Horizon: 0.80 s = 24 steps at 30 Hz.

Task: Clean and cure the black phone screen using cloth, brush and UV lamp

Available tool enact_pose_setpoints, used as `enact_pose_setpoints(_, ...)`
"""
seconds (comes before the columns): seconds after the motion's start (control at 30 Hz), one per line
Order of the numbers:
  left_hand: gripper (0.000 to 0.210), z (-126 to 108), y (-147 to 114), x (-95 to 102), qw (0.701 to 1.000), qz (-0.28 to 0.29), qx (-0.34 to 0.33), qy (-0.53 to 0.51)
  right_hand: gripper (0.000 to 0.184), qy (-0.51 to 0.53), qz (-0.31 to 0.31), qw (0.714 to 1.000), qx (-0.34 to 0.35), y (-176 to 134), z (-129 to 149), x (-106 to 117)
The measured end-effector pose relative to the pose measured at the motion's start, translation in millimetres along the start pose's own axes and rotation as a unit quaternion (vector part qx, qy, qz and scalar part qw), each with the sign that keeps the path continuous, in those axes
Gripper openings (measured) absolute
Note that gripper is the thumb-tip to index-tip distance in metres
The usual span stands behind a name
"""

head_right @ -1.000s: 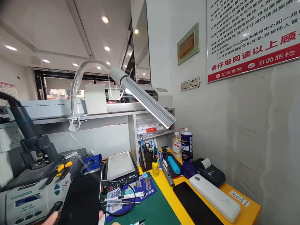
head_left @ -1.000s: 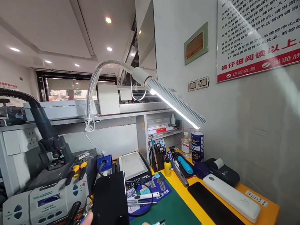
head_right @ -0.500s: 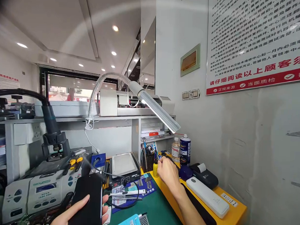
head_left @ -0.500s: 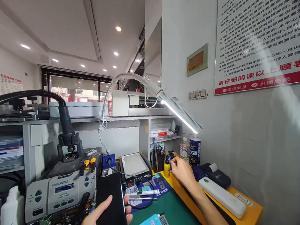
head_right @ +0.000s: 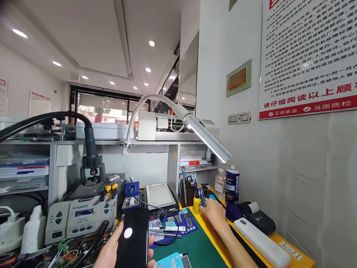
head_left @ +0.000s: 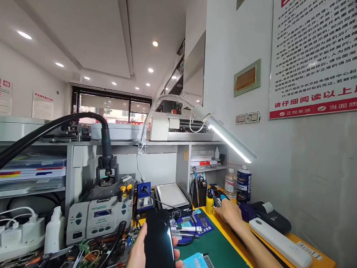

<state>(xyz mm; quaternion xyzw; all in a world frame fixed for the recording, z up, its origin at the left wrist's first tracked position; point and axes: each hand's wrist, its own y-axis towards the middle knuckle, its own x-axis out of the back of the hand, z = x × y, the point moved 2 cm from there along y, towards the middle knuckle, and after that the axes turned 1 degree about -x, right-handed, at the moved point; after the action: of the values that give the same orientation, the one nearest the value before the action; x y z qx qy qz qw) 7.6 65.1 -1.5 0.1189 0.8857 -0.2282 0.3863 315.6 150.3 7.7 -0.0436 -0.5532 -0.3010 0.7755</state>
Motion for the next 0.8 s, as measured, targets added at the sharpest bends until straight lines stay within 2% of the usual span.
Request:
enact_pose_setpoints(0.1,0.063,1,0,1.9,1.000,-0.006,0.003,-0.015,0.028,0.031,-0.018,0.999,-0.010,1,-6,8)
enact_pose_setpoints(0.2,0.059,3,-1,2.2,1.000,-0.010,0.006,-0.011,0.025,0.082,-0.063,0.995,-0.009,-2,-10,23)
enact_pose_setpoints(0.3,0.057,5,-2,2.0,1.000,-0.010,-0.016,-0.008,0.023,0.170,-0.110,0.979,0.029,-15,-1,37)
enact_pose_setpoints(0.37,0.058,7,-2,1.8,1.000,0.012,-0.019,-0.014,0.023,0.241,-0.103,0.962,0.073,-34,14,41)
enact_pose_setpoints(0.4,0.059,8,-2,1.9,0.999,0.028,-0.014,-0.012,0.023,0.276,-0.080,0.953,0.100,-47,24,41)
enact_pose_setpoints(0.53,0.068,8,-2,4.6,0.999,0.051,0.000,0.010,0.036,0.381,0.097,0.897,0.200,-104,69,39)
enact_pose_setpoints(0.57,0.067,6,-2,5.3,0.999,0.046,-0.009,0.008,0.037,0.432,0.212,0.848,0.224,-117,80,37)
enact_pose_setpoints(0.6,0.066,4,-2,6.1,0.999,0.036,-0.018,0.005,0.037,0.453,0.293,0.808,0.235,-127,88,37)
enact_pose_setpoints(0.63,0.064,3,-1,6.8,0.999,0.024,-0.025,0.001,0.037,0.469,0.336,0.782,0.238,-133,94,38)
enact_pose_setpoints(0.7,0.063,0,0,8.4,0.999,-0.002,-0.037,0.007,0.038,0.482,0.393,0.746,0.237,-139,101,38)
enact_pose_setpoints(0.8,0.064,0,7,13.2,0.998,-0.034,-0.058,0.013,0.038,0.497,0.422,0.724,0.224,-139,103,33)
